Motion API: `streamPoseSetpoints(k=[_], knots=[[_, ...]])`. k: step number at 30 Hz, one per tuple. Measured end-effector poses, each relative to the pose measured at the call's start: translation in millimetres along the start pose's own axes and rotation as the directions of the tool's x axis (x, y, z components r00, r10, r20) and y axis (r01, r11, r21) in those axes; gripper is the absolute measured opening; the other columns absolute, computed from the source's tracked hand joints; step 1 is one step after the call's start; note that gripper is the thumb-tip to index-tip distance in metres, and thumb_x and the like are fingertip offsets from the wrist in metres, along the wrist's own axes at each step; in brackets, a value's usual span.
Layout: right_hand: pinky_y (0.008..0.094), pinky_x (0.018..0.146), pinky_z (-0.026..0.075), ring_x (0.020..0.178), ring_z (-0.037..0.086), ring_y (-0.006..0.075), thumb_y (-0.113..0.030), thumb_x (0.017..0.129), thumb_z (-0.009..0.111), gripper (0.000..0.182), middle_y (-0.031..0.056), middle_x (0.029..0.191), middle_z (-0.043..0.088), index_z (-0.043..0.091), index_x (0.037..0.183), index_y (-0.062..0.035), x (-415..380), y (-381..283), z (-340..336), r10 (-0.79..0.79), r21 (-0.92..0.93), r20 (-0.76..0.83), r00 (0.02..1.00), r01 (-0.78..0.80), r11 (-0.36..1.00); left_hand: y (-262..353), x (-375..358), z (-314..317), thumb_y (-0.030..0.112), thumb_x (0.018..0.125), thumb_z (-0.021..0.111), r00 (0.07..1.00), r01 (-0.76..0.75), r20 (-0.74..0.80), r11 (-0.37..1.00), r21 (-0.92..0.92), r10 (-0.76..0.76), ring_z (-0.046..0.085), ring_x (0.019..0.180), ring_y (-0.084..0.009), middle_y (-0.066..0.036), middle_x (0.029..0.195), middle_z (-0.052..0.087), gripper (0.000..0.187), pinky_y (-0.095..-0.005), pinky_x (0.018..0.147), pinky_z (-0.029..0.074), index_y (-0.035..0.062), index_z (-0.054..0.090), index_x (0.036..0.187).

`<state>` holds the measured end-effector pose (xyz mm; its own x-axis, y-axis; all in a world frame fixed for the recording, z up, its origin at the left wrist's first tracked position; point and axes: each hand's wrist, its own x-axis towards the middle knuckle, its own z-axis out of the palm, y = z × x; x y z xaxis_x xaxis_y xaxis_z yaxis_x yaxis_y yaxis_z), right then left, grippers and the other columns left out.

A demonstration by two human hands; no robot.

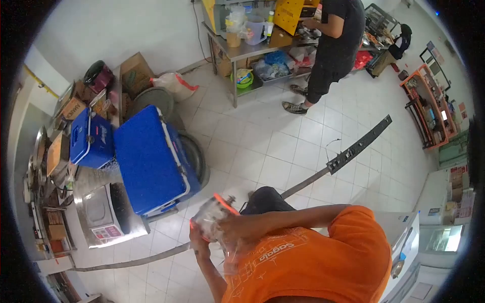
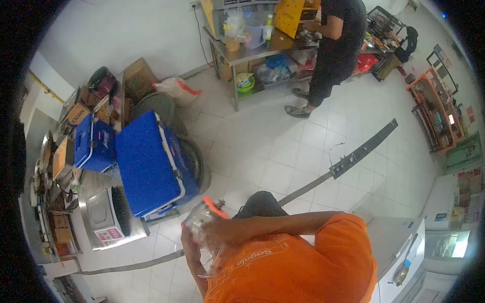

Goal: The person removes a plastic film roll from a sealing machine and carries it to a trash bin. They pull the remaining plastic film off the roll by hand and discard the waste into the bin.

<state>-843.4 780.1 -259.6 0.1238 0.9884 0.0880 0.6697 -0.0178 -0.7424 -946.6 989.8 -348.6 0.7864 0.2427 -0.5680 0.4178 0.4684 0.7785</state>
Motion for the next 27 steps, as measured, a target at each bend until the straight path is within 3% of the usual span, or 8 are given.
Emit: streamPoseSetpoints(k=[1,2,6,9,11,14,17,27], knots=[[0.0408,0.078,0.048,0.098,0.059,0.0302,-0.026,0.081,0.066,0.028,0.0127,0.104,0.061,0.06,0.097,-0.0035,6.9,-20.5,-5.0,0.081,0.313,0.16,0.984,-0.129,0.941,-9.1,-2.7,-19.3,0.033,0.097,0.055,1.0,-0.007,-0.021,0.955,-0.298,0.0,0.055,0.11,-0.0208,-0.011,0.132,0.05,0.057,-0.0339,0.087,0.05,0.0046,0.035,0.143],[0.0427,0.076,0.048,0.093,0.06,0.0337,-0.025,0.083,0.065,0.023,0.0147,0.098,0.062,0.061,0.089,-0.0029,18.1,-33.8,-2.7,0.103,0.565,0.336,0.936,-0.288,0.773,-51.5,5.2,-71.2,0.044,0.097,0.049,0.903,-0.372,-0.019,0.805,0.461,0.428,0.048,0.123,-0.0253,-0.011,0.138,0.046,0.062,-0.0417,0.098,0.046,0.007,0.034,0.144],[0.0402,0.079,0.048,0.094,0.06,0.0314,-0.021,0.086,0.063,0.027,0.0179,0.106,0.06,0.06,0.105,-0.0021,82.2,-3.0,61.7,-0.379,0.366,-0.165,0.911,0.413,0.834,44.2,-58.0,-106.1,0.059,0.092,0.041,0.969,-0.243,-0.171,0.814,-0.527,0.179,0.056,0.112,-0.0342,-0.014,0.135,0.049,0.07,-0.0513,0.084,0.052,0.0102,0.037,0.142],[0.0375,0.078,0.048,0.094,0.06,0.0217,-0.022,0.087,0.061,0.025,0.0126,0.107,0.06,0.059,0.104,-0.0042,148.7,70.3,116.6,0.157,0.731,-0.208,0.965,0.047,0.681,40.8,-94.6,-203.7,0.062,0.091,0.038,0.863,-0.469,-0.402,0.782,-0.411,0.307,0.062,0.105,-0.037,-0.018,0.131,0.052,0.072,-0.0551,0.074,0.055,0.0079,0.041,0.139],[0.0385,0.086,0.048,0.102,0.06,0.0205,-0.022,0.088,0.059,0.027,0.011,0.116,0.059,0.057,0.109,-0.0056,206.3,56.7,77.7,0.064,0.405,-0.128,0.99,-0.006,0.914,38.5,-127.3,-258.2,0.058,0.092,0.042,0.769,-0.539,-0.204,0.786,0.303,0.606,0.057,0.115,-0.0357,-0.017,0.133,0.052,0.071,-0.052,0.088,0.051,0.0044,0.043,0.138],[0.039,0.097,0.045,0.108,0.06,0.0244,-0.02,0.09,0.057,0.026,0.0089,0.112,0.062,0.06,0.114,-0.0096,285.8,14.4,38.9,-0.198,0.089,-0.612,0.765,0.315,0.945,51.0,-168.9,-302.0,0.042,0.098,0.045,0.938,-0.344,-0.076,0.936,-0.074,0.338,0.043,0.131,-0.0269,-0.014,0.142,0.046,0.062,-0.0409,0.111,0.031,-0.002,0.041,0.141],[0.0392,0.085,0.053,0.098,0.062,0.0196,-0.026,0.087,0.065,0.033,0.007,0.104,0.063,0.061,0.11,-0.0028,298.5,-16.3,31.3,0.459,0.774,-0.317,0.83,-0.053,0.631,57.6,-179.1,-345.6,0.031,0.094,0.05,0.92,-0.083,-0.377,0.994,0.067,0.103,0.051,0.115,-0.0179,-0.008,0.126,0.057,0.056,-0.031,0.102,0.037,0.0004,0.045,0.141],[0.037,0.077,0.052,0.082,0.065,0.0314,-0.004,0.07,0.059,0.032,0.0157,0.095,0.07,0.07,0.1,-0.0022,570.3,-40.5,11.0,0.149,-0.344,0.066,0.987,-0.118,0.932,132.8,-200.3,-649.0,0.05,0.1,0.039,0.558,-0.806,-0.77,0.422,-0.415,0.308,0.047,0.128,-0.0267,-0.014,0.137,0.05,0.059,-0.0423,0.107,0.038,0.0029,0.046,0.136]])
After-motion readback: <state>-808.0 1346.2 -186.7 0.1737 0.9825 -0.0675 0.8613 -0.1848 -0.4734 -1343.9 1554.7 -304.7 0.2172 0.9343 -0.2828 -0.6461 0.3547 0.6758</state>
